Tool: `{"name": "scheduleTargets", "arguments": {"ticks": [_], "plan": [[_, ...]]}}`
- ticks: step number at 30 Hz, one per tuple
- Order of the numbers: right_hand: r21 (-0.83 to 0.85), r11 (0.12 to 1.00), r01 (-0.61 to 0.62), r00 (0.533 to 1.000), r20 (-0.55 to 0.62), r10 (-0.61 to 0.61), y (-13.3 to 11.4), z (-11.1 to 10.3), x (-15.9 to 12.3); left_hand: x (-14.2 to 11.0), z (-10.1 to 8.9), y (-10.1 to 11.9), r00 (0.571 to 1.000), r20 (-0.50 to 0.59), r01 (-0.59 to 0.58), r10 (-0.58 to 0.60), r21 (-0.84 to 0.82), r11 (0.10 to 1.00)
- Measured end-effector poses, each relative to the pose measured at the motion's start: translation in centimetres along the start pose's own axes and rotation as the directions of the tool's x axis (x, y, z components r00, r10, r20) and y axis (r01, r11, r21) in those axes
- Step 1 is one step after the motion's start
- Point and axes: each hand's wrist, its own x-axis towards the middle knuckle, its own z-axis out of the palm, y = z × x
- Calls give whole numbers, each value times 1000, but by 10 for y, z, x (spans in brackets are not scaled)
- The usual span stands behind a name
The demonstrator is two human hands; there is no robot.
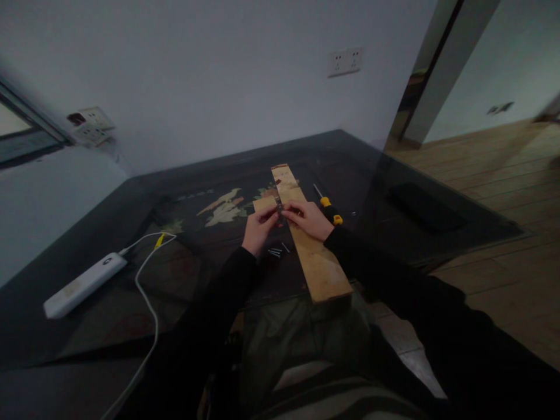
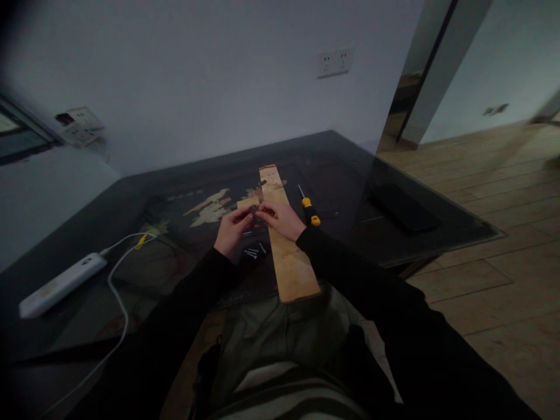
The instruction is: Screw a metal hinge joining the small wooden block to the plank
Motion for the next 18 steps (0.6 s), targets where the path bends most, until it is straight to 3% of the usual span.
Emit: {"name": "scheduleTargets", "arguments": {"ticks": [7,13,18], "plan": [[-54,999,-3,1000,-14,3,1,1,0,0,0,1,1000,-3,-9,9,29,1000],[-215,977,-7,995,-98,-15,6,-1,1,0,0,1,997,-60,-36,39,45,998],[-214,976,-47,989,-145,16,8,-1,1,2,0,-1,990,-94,-87,106,190,978]]}}
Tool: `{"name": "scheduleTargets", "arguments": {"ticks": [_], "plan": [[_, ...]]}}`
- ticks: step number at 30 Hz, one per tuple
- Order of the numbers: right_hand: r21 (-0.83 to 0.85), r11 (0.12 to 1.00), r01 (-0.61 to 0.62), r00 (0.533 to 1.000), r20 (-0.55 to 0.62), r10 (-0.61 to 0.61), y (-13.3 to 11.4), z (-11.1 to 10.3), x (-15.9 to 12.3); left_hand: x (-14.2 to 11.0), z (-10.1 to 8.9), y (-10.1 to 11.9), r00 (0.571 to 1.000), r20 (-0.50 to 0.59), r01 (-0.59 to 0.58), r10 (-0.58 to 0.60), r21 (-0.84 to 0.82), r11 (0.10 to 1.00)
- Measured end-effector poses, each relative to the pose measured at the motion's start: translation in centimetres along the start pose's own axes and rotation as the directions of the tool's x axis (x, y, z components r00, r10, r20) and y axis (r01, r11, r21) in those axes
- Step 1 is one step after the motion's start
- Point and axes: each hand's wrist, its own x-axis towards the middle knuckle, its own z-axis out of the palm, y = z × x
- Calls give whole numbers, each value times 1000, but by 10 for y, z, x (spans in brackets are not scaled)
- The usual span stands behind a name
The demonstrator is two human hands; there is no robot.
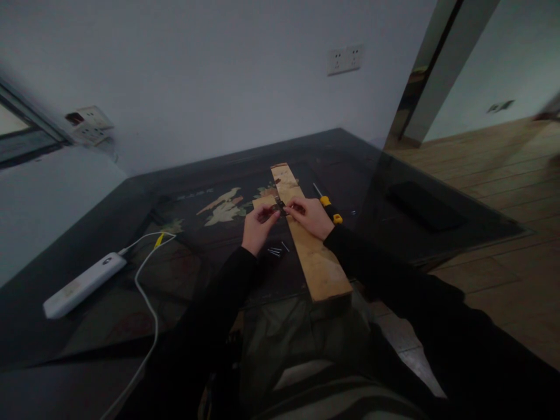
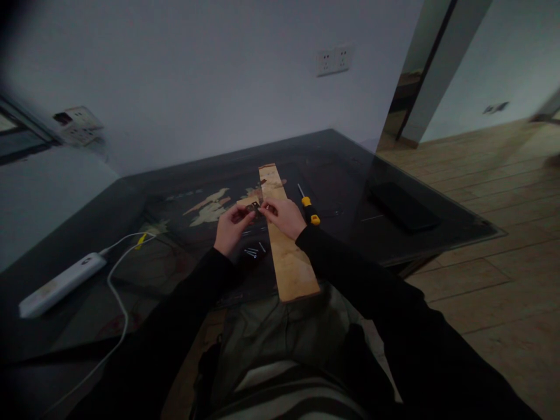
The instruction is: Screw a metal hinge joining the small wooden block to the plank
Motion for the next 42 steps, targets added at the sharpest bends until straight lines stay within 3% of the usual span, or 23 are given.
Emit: {"name": "scheduleTargets", "arguments": {"ticks": [3,7,13,20,25,32,42], "plan": [[173,982,-80,997,26,77,1,2,0,0,-1,2,997,-25,-70,73,107,992],[436,879,-193,981,101,165,2,4,1,-4,-1,5,989,-76,-112,128,196,974],[567,766,-303,953,158,260,-1,0,3,-5,2,7,998,-24,-57,58,32,998],[583,736,-343,937,156,313,-2,-2,4,-3,1,4,997,38,72,-67,-148,986],[581,758,-297,955,165,247,1,-1,4,-5,2,4,987,79,150,-138,-185,971],[586,761,-277,961,167,221,-1,-1,4,-4,3,2,987,63,160,-151,-191,968],[557,722,-410,912,278,303,11,4,5,-1,1,0,992,0,129,-129,-115,985]]}}
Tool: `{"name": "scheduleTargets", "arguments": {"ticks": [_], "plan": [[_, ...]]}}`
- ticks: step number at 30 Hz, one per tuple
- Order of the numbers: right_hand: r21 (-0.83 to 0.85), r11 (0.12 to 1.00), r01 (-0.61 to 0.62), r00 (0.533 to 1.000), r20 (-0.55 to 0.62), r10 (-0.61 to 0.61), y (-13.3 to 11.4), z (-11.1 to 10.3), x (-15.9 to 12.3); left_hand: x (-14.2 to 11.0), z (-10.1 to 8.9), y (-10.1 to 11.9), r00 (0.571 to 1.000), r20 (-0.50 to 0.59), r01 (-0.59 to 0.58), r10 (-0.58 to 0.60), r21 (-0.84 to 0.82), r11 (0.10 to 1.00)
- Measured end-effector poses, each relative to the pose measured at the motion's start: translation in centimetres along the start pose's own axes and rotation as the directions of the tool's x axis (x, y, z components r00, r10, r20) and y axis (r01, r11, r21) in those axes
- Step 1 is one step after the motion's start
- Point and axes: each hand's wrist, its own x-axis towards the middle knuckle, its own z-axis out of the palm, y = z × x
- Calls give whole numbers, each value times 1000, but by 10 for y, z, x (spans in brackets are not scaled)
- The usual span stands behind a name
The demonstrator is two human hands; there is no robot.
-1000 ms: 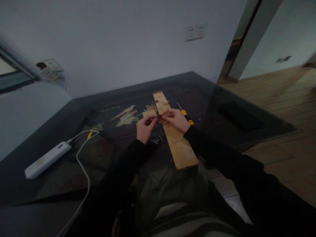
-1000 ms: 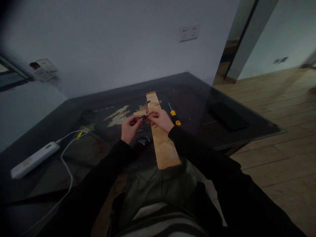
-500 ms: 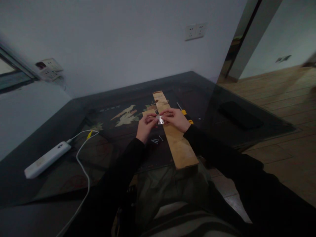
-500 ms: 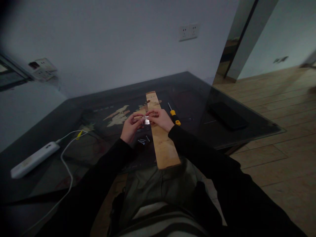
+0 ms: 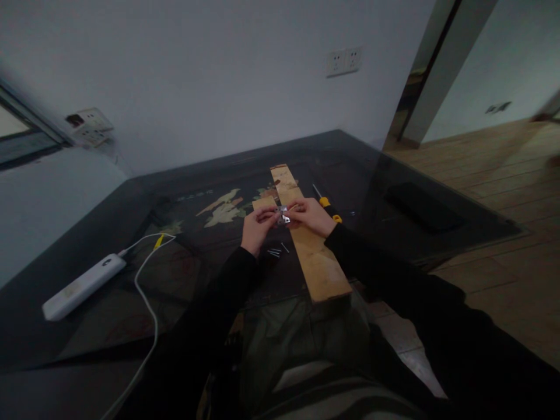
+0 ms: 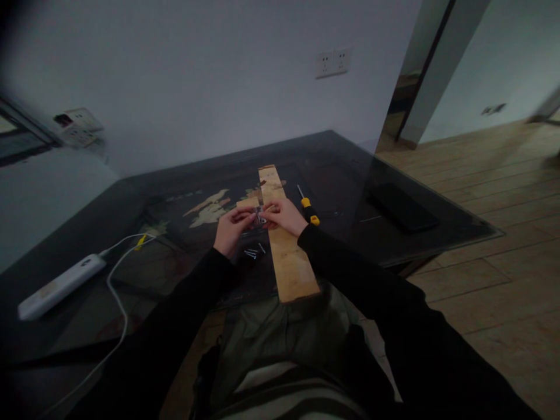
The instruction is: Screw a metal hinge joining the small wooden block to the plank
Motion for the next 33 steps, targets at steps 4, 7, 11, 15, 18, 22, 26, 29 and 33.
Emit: {"name": "scheduleTargets", "arguments": {"ticks": [4,7,11,15,18,22,26,29,33], "plan": [[-6,1000,7,1000,-13,-7,0,0,1,1,-1,-2,1000,7,25,-25,-33,999],[-3,1000,14,1000,-17,-14,0,0,0,0,-1,0,999,14,46,-45,-63,997],[14,1000,8,1000,-7,-8,0,0,0,-1,1,2,996,43,79,-77,-47,996],[42,999,-1,1000,14,0,0,1,0,-1,3,0,995,46,93,-91,-47,995],[43,999,-2,1000,-2,2,-1,1,0,-1,3,-1,996,32,87,-85,-55,995],[35,999,-10,1000,5,10,-3,2,-1,-1,2,-1,996,19,88,-87,-39,995],[32,999,-20,1000,12,20,-3,3,-1,-1,3,1,997,7,83,-83,-12,996],[20,1000,-7,1000,13,7,-2,2,-2,-2,3,3,996,15,93,-93,20,995],[-14,999,34,999,-29,-34,-4,-3,0,4,0,5,993,20,118,-118,-5,993]]}}
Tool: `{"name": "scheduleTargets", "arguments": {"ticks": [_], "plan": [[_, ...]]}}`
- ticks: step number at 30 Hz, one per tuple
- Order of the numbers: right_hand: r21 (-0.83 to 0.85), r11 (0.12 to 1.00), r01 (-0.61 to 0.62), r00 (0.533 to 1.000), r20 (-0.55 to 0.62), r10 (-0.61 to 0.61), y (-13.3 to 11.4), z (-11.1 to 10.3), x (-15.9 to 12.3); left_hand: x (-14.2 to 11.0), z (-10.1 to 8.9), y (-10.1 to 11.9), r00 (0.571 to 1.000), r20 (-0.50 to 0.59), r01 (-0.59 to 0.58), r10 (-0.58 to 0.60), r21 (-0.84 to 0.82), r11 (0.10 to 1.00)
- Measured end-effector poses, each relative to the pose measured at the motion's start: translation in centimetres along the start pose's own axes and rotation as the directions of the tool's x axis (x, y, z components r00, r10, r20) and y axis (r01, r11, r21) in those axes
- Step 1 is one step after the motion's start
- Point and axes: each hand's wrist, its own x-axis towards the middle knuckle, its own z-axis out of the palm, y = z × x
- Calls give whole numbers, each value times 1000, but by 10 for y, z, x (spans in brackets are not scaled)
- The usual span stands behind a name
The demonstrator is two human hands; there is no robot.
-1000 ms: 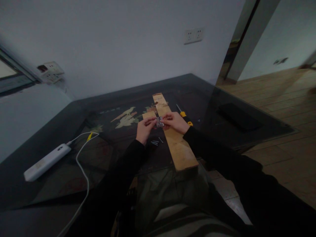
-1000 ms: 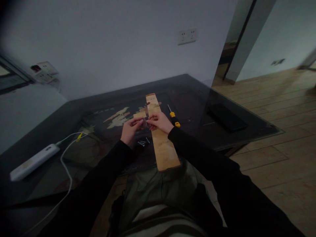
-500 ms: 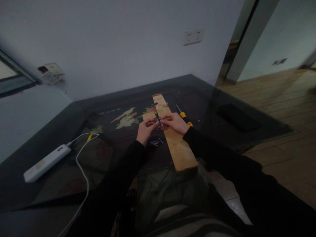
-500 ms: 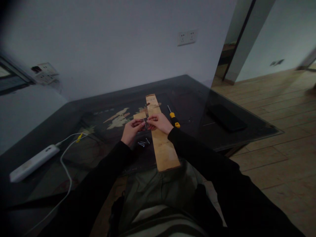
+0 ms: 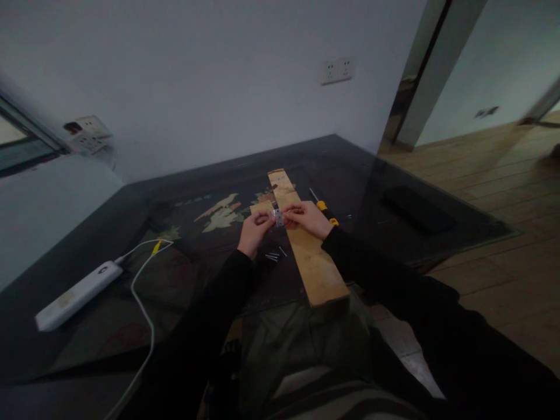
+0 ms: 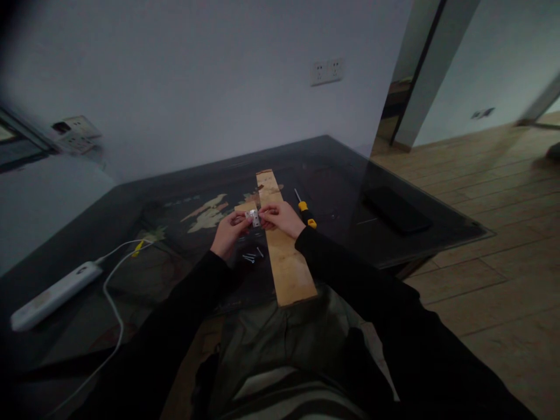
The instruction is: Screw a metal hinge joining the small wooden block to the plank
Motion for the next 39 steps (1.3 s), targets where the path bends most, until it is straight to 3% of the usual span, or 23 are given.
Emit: {"name": "scheduleTargets", "arguments": {"ticks": [7,11,16,24,29,33,39], "plan": [[-86,996,18,986,-164,-32,-13,-19,22,36,2,1,972,75,228,-223,-62,972],[-192,981,-9,982,-186,-27,-12,-22,40,51,9,-3,936,112,335,-334,6,942],[-344,939,15,983,-169,-78,0,-24,53,60,12,-5,918,119,372,-379,79,925],[-609,790,71,961,-170,-217,9,-23,52,70,7,-13,909,146,370,-390,146,917],[-780,622,68,964,-110,-243,14,-17,49,74,8,-14,905,122,369,-407,251,895],[-860,510,-20,981,-115,-155,19,-13,46,74,11,-10,907,97,368,-409,288,884],[-872,482,-89,995,-101,1,17,0,31,74,11,-11,908,79,372,-411,296,880]]}}
